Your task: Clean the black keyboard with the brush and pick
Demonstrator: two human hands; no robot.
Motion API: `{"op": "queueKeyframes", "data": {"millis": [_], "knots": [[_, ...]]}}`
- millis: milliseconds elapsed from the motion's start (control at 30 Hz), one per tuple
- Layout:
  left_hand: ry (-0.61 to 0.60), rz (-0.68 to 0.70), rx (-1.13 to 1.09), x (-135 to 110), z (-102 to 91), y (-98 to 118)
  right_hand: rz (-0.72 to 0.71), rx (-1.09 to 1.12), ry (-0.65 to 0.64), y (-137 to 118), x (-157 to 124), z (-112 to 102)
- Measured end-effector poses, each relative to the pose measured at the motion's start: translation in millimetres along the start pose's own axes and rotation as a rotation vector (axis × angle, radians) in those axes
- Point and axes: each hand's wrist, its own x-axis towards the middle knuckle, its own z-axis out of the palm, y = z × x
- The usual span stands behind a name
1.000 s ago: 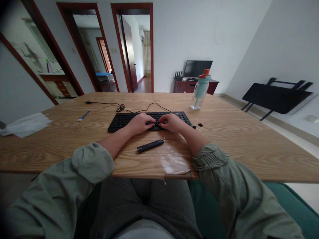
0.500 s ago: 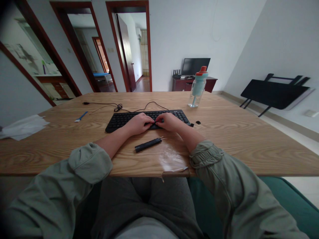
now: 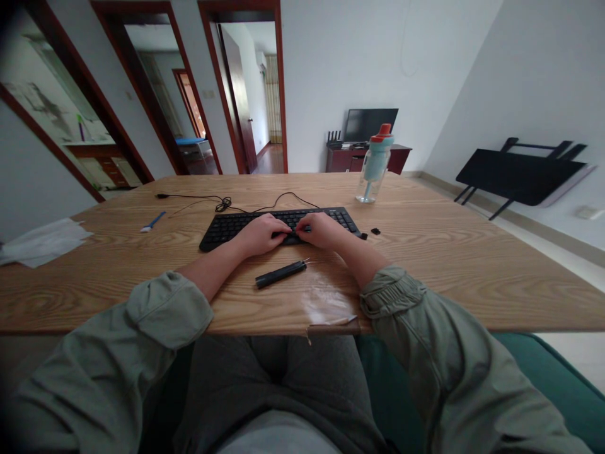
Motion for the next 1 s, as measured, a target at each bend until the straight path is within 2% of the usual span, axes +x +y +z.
{"op": "queueKeyframes", "data": {"millis": [133, 433, 633, 833, 1000], "knots": [[0.0, 0.011, -0.01, -1, -0.9, 1, -0.08, -0.091, -0.004, -3, -1, -1], [-0.016, 0.01, -0.025, -6, -2.4, -4, -0.062, -0.299, -0.019, -17, -9, 0], [-0.023, -0.015, -0.03, -5, -7.6, 1, -0.005, -0.175, 0.057, -11, -8, 6], [-0.027, -0.013, -0.019, -4, -6.1, 0, -0.055, -0.14, 0.034, -8, -5, 8], [-0.03, -0.011, -0.019, -4, -3.5, -2, -0.036, -0.127, 0.06, -7, -5, 7]]}}
